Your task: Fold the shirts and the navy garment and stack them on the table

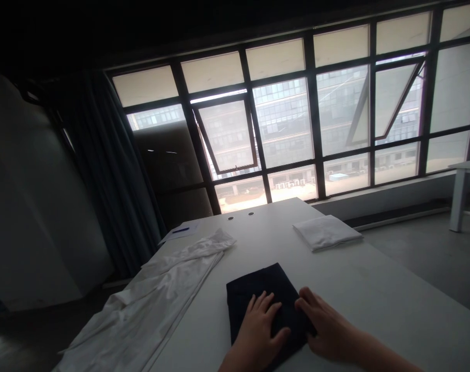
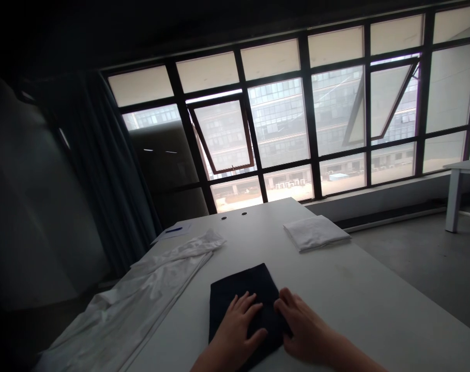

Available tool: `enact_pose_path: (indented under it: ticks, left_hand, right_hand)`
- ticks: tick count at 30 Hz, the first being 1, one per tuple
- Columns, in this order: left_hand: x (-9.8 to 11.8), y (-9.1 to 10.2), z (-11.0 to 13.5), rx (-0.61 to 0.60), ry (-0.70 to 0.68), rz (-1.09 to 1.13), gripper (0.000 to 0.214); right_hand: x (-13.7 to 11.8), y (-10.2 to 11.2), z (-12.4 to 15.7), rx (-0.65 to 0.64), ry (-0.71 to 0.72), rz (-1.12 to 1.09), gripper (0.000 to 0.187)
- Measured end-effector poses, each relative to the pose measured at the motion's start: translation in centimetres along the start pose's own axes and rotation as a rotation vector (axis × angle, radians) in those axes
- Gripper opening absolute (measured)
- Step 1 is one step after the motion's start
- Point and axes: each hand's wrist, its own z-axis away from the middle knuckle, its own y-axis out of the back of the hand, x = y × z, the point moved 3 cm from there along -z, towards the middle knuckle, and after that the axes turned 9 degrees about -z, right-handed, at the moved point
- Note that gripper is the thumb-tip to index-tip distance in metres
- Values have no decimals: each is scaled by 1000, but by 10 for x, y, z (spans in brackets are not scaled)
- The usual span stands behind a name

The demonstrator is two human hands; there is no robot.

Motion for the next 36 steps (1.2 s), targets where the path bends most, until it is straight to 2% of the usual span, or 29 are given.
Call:
enact_pose_path:
  ticks: [3,8,13,17,18,20,21,23,25,28,31,33,36]
  left_hand:
    - [-2,-11,10,-28,48,-17,61]
    - [-10,-12,15,-36,171,-54,67]
    - [-21,-14,18,-184,173,-103,95]
    - [-34,-18,22,-250,189,-168,104]
    - [-36,-19,22,-260,183,-172,105]
    - [-38,-20,23,-272,156,-166,105]
    - [-38,-20,23,-268,141,-162,105]
    - [-40,-20,24,-250,112,-159,105]
    - [-42,-21,26,-232,77,-159,105]
    - [-48,-29,29,-212,-13,-169,106]
    - [-56,-41,33,-195,-105,-197,89]
    - [-59,-45,34,-188,-111,-203,81]
    - [-53,-38,34,-154,-62,-169,93]
  right_hand:
    - [0,-2,-1,0,21,68,55]
    - [6,-7,-5,39,-132,130,50]
    - [-5,-1,1,-64,24,-53,38]
    - [-10,12,5,-126,113,-164,37]
    - [-9,13,4,-124,114,-218,33]
    - [0,13,-1,-51,80,-325,18]
    - [6,12,-5,22,41,-347,17]
    - [19,9,-13,179,-57,-291,27]
    - [26,4,-19,223,-90,-186,43]
    - [20,-7,-23,121,8,-111,60]
    - [4,-16,-19,-10,83,-84,66]
    - [-8,-21,-16,-100,95,-65,67]
    - [-20,-25,-12,-168,114,-24,71]
